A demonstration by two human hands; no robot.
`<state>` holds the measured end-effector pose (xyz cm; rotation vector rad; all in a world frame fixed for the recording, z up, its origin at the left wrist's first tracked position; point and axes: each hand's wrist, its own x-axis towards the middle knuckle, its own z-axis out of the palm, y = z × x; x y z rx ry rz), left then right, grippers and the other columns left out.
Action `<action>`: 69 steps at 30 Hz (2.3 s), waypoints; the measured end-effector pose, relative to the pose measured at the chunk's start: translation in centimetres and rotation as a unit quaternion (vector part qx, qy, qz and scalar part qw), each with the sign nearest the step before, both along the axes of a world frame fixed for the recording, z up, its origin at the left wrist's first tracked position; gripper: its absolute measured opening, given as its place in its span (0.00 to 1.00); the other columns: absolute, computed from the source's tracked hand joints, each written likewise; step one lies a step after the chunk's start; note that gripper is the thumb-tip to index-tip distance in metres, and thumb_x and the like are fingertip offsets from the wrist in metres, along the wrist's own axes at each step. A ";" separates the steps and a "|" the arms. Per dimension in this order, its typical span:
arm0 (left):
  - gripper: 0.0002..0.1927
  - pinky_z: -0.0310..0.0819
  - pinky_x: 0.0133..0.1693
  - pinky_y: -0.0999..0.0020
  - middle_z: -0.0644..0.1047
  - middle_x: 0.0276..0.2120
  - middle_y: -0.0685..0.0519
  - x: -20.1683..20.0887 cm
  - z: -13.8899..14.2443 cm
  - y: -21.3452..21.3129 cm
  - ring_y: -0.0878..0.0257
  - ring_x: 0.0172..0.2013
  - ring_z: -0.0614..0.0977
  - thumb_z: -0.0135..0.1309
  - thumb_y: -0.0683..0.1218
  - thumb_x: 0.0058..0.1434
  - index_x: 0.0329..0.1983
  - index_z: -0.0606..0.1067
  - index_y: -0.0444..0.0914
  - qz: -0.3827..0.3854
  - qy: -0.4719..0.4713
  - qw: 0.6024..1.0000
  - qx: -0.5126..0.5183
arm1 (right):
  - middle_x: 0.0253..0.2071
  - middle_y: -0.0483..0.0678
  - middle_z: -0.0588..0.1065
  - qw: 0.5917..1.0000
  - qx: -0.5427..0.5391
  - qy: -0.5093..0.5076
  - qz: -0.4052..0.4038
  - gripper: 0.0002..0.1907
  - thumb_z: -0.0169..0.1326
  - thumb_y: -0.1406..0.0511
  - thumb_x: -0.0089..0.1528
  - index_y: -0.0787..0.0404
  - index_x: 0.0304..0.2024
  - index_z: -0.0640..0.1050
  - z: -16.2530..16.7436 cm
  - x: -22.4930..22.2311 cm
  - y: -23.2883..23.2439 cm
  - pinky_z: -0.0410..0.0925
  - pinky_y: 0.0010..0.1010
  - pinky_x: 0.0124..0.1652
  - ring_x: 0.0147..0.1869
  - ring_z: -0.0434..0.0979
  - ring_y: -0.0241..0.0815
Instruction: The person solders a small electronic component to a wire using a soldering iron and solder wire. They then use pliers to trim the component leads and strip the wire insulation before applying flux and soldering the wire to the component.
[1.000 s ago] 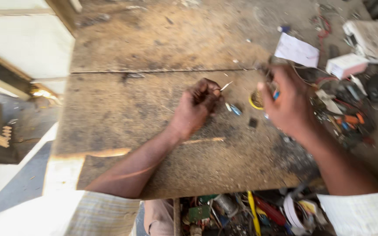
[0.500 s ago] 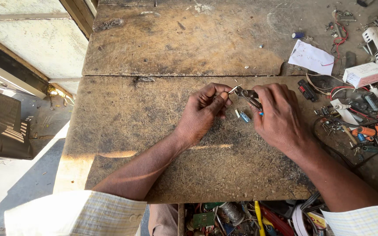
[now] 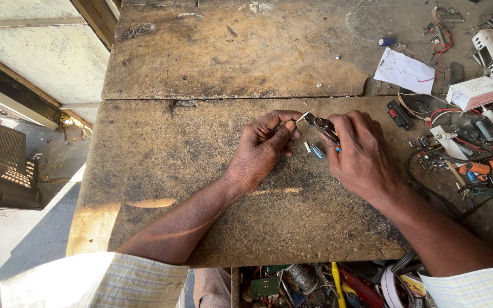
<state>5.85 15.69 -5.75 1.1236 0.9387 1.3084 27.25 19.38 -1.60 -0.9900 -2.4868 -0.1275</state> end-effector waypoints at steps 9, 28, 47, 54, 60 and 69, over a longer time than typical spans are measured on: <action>0.16 0.77 0.38 0.75 0.78 0.35 0.58 -0.1 -0.1 -0.1 0.73 0.34 0.76 0.47 0.49 0.76 0.58 0.77 0.36 -0.002 0.016 1.000 0.011 | 0.39 0.57 0.69 1.000 -0.018 0.003 0.001 0.14 0.60 0.69 0.63 0.67 0.48 0.72 -0.2 0.0 0.1 0.67 0.51 0.43 0.41 0.73 0.53; 0.13 0.62 0.25 0.77 0.76 0.35 0.59 0.2 -0.2 -0.2 0.76 0.25 0.67 0.49 0.46 0.75 0.56 0.77 0.37 0.017 -0.012 1.000 -0.014 | 0.33 0.53 0.70 0.995 -0.093 0.040 0.014 0.09 0.56 0.68 0.67 0.64 0.39 0.69 -1.8 0.6 1.1 0.69 0.39 0.26 0.30 0.73 0.44; 0.13 0.78 0.35 0.71 0.79 0.38 0.53 -0.3 -0.2 -0.2 0.70 0.33 0.77 0.45 0.42 0.74 0.59 0.71 0.35 0.024 0.137 0.989 0.055 | 0.44 0.52 0.78 0.473 -0.648 0.595 0.045 0.15 0.57 0.56 0.77 0.62 0.49 0.75 -0.1 5.0 4.5 0.72 0.37 0.43 0.46 0.80 0.46; 0.06 0.78 0.43 0.72 0.78 0.39 0.51 -0.2 0.5 -0.4 0.68 0.39 0.78 0.44 0.41 0.77 0.52 0.68 0.33 0.020 0.071 0.995 0.063 | 0.46 0.56 0.78 0.594 -0.632 0.494 0.059 0.17 0.61 0.67 0.63 0.60 0.54 0.77 1.3 4.3 2.9 0.77 0.34 0.43 0.50 0.82 0.44; 0.05 0.81 0.52 0.67 0.78 0.44 0.49 -0.3 0.2 -0.5 0.65 0.47 0.82 0.43 0.38 0.78 0.51 0.69 0.32 0.042 0.106 0.986 0.123 | 0.45 0.55 0.81 0.847 -0.366 0.386 0.008 0.12 0.56 0.66 0.70 0.62 0.55 0.76 0.8 2.4 1.8 0.65 0.28 0.32 0.36 0.70 0.39; 0.11 0.85 0.52 0.65 0.83 0.45 0.47 -0.4 0.5 -0.5 0.63 0.46 0.85 0.46 0.41 0.74 0.54 0.75 0.31 0.031 0.038 0.996 0.079 | 0.51 0.59 0.67 0.992 -0.035 0.122 0.023 0.17 0.56 0.71 0.67 0.68 0.58 0.72 0.4 1.1 1.3 0.67 0.43 0.46 0.50 0.71 0.51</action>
